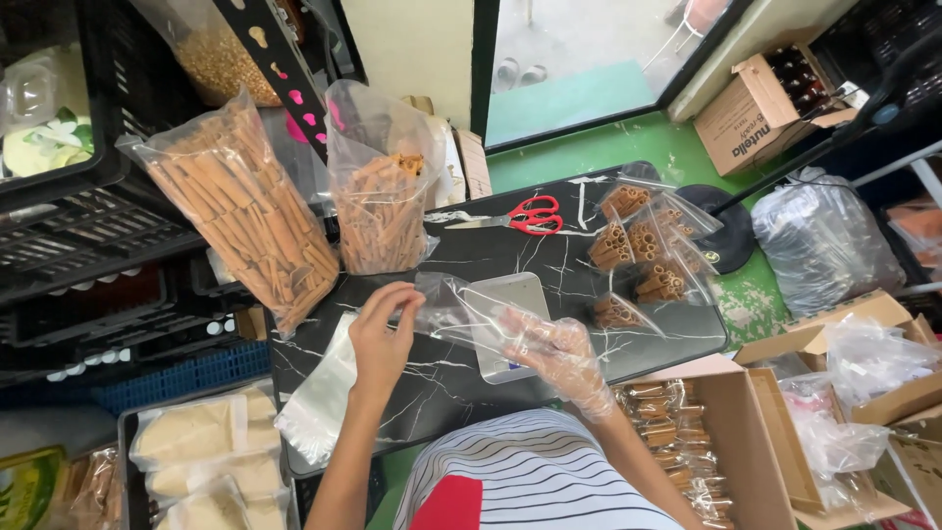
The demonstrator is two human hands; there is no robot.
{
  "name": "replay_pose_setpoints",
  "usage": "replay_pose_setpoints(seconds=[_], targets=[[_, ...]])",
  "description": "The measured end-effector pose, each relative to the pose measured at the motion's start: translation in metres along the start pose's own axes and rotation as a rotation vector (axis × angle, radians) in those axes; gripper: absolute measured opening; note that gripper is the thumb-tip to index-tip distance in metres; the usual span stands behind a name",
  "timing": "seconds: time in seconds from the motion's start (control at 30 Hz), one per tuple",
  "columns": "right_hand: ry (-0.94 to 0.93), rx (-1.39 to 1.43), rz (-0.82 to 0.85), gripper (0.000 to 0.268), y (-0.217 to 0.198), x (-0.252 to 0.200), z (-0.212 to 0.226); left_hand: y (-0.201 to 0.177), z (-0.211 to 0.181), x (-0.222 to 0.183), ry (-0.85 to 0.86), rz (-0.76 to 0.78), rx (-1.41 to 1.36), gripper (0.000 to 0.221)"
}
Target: The person places cinnamon sticks into small plastic bags, weighs the bags on a digital scale, and seals them.
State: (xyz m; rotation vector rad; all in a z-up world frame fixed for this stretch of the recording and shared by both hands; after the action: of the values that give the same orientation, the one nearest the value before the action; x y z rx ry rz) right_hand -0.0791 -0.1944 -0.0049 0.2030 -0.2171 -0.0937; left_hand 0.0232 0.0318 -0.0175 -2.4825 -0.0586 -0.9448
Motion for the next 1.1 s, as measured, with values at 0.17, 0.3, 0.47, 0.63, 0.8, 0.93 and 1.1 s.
replay_pose_setpoints(seconds=[0.17,0.3,0.47,0.63,0.8,0.93,1.1], targets=[[0.034,-0.14,0.042,0.039,-0.016,-0.001,0.015,-0.011,0.032,-0.015,-0.51,0.324,-0.596,0.004],[0.055,-0.169,0.129,0.042,-0.017,0.003,0.044,-0.02,0.016,-0.015,-0.659,0.379,-0.828,0.008],[0.112,-0.191,0.214,0.042,-0.038,0.009,0.017,-0.003,0.013,-0.038,-0.789,0.188,-0.876,0.015],[0.158,-0.212,0.304,0.043,-0.054,0.011,-0.012,-0.011,0.005,-0.05,-0.623,0.153,-0.545,0.013],[0.199,-0.232,0.396,0.044,-0.058,0.022,-0.021,-0.03,0.008,-0.062,-0.653,0.24,-0.505,0.018],[0.2,-0.162,0.407,0.044,-0.024,0.045,0.017,-0.05,0.001,-0.061,-0.687,0.153,-0.554,0.016],[0.175,0.064,0.478,0.045,0.014,0.053,-0.014,-0.028,-0.037,-0.051,-0.234,0.219,0.066,0.102]])
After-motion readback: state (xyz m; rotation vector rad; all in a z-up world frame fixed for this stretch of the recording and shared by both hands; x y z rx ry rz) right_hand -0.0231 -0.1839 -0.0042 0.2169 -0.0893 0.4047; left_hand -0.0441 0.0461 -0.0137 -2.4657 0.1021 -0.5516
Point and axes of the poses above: each hand's wrist, its own x-axis towards the middle knuckle, its own y-axis out of the palm, z = x × y, the point moved 1 cm from there along x, towards the middle knuckle
